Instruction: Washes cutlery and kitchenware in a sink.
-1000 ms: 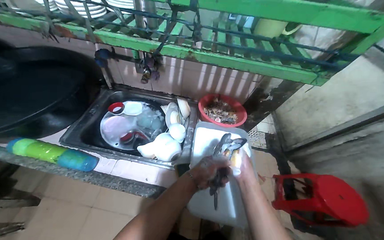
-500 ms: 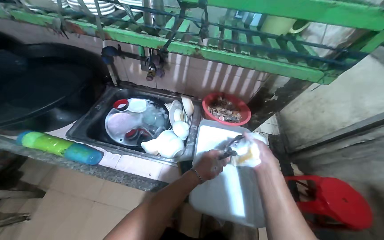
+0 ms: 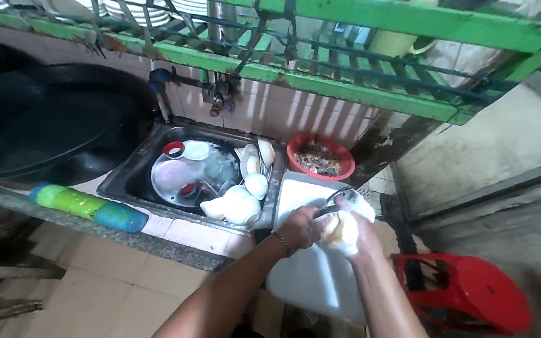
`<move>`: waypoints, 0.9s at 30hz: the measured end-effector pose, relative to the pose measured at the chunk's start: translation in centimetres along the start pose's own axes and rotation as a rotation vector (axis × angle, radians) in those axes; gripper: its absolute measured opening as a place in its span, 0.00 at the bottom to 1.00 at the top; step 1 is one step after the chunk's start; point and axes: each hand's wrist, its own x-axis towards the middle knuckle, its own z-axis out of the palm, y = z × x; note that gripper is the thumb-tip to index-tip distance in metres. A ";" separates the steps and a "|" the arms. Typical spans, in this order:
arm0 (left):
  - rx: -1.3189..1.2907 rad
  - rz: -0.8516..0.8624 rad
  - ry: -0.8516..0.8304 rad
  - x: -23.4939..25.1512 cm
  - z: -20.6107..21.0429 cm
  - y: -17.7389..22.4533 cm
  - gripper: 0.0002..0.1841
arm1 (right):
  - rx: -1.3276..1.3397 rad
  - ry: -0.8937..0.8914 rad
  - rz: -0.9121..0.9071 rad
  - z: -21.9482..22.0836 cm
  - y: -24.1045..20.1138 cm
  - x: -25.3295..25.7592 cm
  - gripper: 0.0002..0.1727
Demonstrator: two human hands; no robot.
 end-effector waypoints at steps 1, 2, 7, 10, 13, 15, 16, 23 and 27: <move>-0.078 0.004 -0.018 -0.2 0.2 -0.3 0.15 | -0.037 -0.002 -0.003 -0.3 -0.5 -0.1 0.12; -0.171 0.005 -0.052 -0.6 0.5 -0.6 0.13 | -0.063 0.006 -0.044 -0.6 -1.0 0.0 0.12; -0.309 -0.088 -0.007 -1.3 2.5 -0.5 0.12 | -0.170 0.214 -0.195 -0.1 -0.9 1.6 0.23; -0.202 -0.078 0.099 -0.8 2.0 0.0 0.11 | -0.442 0.135 -0.128 1.5 0.3 -0.4 0.21; -0.244 -0.079 0.028 -1.2 1.6 -0.5 0.08 | -0.431 0.141 -0.083 1.0 -0.5 -0.3 0.19; -0.222 -0.058 0.007 -1.4 2.0 -0.7 0.07 | -0.309 0.196 -0.160 0.9 -1.1 0.7 0.14; -0.180 -0.038 0.032 -1.3 2.3 -1.0 0.08 | -0.289 0.213 -0.174 1.0 -1.1 0.9 0.15; 0.187 0.133 0.348 -2.6 2.3 -1.0 0.13 | -0.864 -0.129 -0.017 0.2 -2.6 -1.5 0.14; -0.105 0.009 0.480 -1.4 0.8 -0.8 0.16 | -0.945 -0.421 0.042 -0.3 -2.6 -1.4 0.11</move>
